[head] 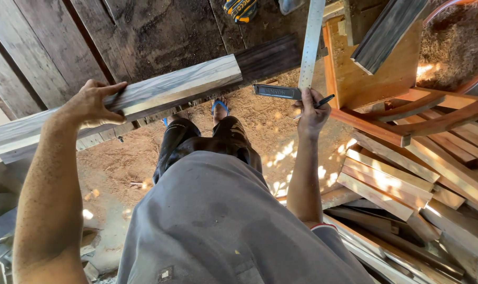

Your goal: The recorder is using a try square and a pen to mark lines on a dark wooden board for cutting or assembly.

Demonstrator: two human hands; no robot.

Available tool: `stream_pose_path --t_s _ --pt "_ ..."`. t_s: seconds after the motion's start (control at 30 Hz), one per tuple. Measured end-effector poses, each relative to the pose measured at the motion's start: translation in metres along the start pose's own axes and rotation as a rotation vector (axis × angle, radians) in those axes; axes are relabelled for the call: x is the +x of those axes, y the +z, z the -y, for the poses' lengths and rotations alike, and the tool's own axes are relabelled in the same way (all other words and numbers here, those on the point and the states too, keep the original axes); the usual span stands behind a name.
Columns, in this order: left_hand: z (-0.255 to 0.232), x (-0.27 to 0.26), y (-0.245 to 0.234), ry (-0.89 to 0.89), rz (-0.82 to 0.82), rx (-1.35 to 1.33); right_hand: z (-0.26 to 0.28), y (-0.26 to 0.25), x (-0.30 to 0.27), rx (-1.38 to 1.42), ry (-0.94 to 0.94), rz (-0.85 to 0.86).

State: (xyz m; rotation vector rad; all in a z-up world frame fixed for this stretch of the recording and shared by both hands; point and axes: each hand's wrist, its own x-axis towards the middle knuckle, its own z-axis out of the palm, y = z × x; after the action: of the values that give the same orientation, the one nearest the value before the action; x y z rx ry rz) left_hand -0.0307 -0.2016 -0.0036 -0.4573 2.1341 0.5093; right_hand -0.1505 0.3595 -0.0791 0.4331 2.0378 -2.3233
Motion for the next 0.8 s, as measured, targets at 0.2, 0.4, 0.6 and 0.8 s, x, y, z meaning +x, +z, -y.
stream_pose_path --t_s 0.2,0.4,0.6,0.8 --pt "0.006 0.007 -0.007 -0.046 0.084 -0.015 0.005 0.007 -0.004 -0.089 -0.038 0.044" --pt "-0.003 0.004 -0.015 -0.068 0.129 -0.009 -0.002 0.006 -0.005 0.056 0.056 0.013" --pt "-0.018 -0.005 -0.022 -0.050 0.132 -0.024 -0.012 -0.001 -0.008 0.074 0.083 0.051" --pt "-0.017 -0.003 -0.021 -0.039 0.112 -0.018 -0.009 0.015 -0.012 0.048 0.089 0.092"
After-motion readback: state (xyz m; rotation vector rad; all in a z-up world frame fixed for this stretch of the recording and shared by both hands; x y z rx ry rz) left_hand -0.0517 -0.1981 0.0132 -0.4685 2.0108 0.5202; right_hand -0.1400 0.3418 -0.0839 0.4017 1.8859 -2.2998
